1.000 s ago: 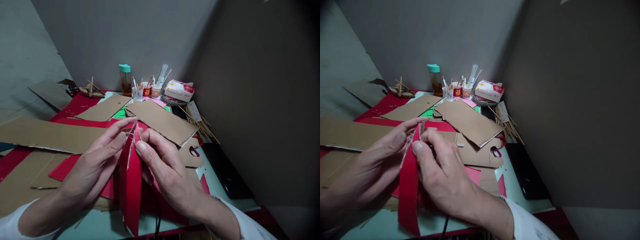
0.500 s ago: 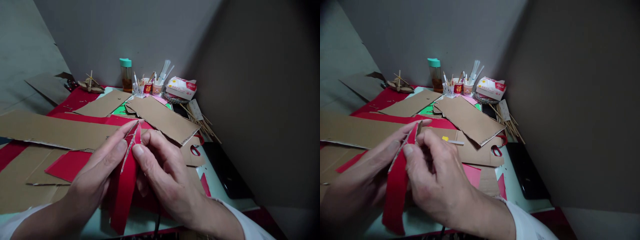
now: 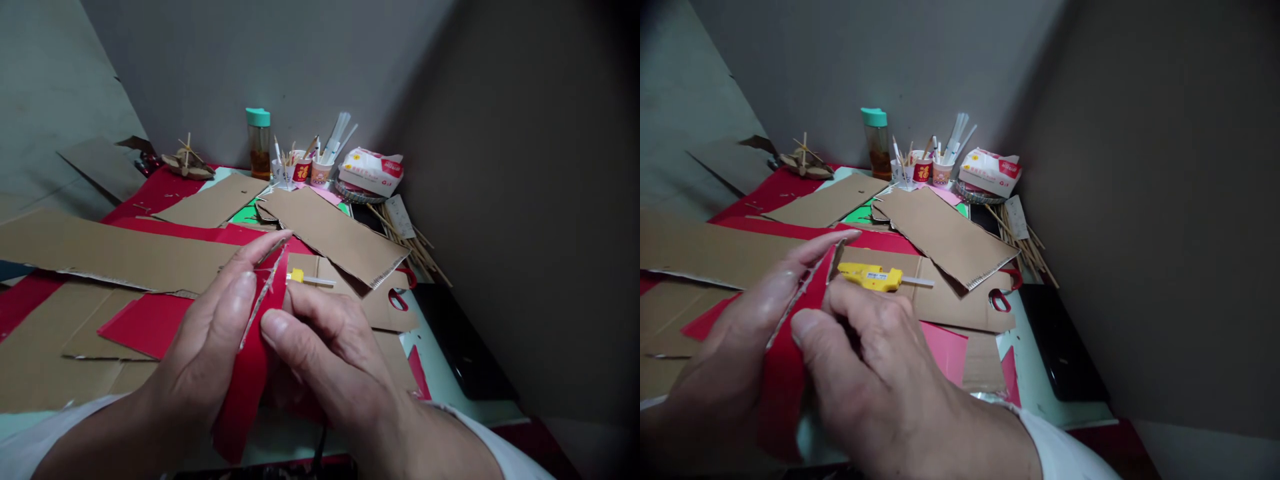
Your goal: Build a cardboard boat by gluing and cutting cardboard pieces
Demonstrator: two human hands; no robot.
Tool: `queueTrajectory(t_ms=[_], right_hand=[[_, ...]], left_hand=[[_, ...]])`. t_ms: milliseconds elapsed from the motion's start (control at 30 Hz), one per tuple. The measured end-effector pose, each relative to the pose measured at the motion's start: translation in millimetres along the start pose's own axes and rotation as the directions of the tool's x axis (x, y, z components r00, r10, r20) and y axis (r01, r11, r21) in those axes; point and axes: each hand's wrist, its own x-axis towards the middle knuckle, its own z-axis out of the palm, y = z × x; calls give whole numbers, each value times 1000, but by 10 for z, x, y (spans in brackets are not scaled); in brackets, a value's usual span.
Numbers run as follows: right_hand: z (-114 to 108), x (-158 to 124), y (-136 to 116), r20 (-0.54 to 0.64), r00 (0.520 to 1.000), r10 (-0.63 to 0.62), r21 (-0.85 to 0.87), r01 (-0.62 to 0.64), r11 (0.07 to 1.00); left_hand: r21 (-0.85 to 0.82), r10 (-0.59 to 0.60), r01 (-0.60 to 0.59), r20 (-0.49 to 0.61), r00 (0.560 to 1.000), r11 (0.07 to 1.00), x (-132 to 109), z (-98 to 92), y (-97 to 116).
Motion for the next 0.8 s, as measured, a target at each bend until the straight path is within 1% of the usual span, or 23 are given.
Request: queueTrajectory(t_ms=[67, 133, 233, 267, 367, 433, 500, 567, 667, 733, 800], right_hand=[[4, -13, -8, -26, 1000, 2, -6, -2, 1000], [2, -20, -16, -18, 1000, 16, 1, -16, 1000], [-2, -28, -13, -8, 1000, 20, 14, -19, 1000], [0, -32, -9, -12, 1000, 18, 24, -18, 1000], [9, -49, -1, -20, 999, 27, 47, -26, 999], [17, -57, -5, -14, 999, 29, 42, -28, 999], [22, -60, -14, -16, 1000, 22, 27, -22, 999], [25, -57, -19, -25, 1000, 13, 20, -12, 1000], [33, -47, -14, -53, 998, -39, -13, 39, 999], [41, -32, 1, -71, 994, -86, -63, 82, 995], [44, -5, 24, -95, 987, -127, -119, 115, 986]], left_hand=[[-73, -44, 46, 40, 998, 996, -1, -20, -70], [-82, -60, 65, 61, 996, 995, -2, -29, -109], [-40, -31, 33, 30, 999, 999, -1, -12, -112], [-36, -38, 39, 24, 999, 999, 0, -3, -107], [-57, -90, 91, 13, 996, 994, -4, 16, -92], [-75, -134, 135, 20, 991, 988, -12, 17, -90], [-91, -147, 150, 39, 988, 985, -19, 13, -90], [-92, -124, 128, 46, 991, 987, -17, 9, -86], [-56, -52, 55, 55, 997, 997, 24, 6, -64], [-20, -6, 7, 44, 999, 1000, 78, -1, -41], [30, 47, -49, 61, 997, 998, 139, -21, -25]])
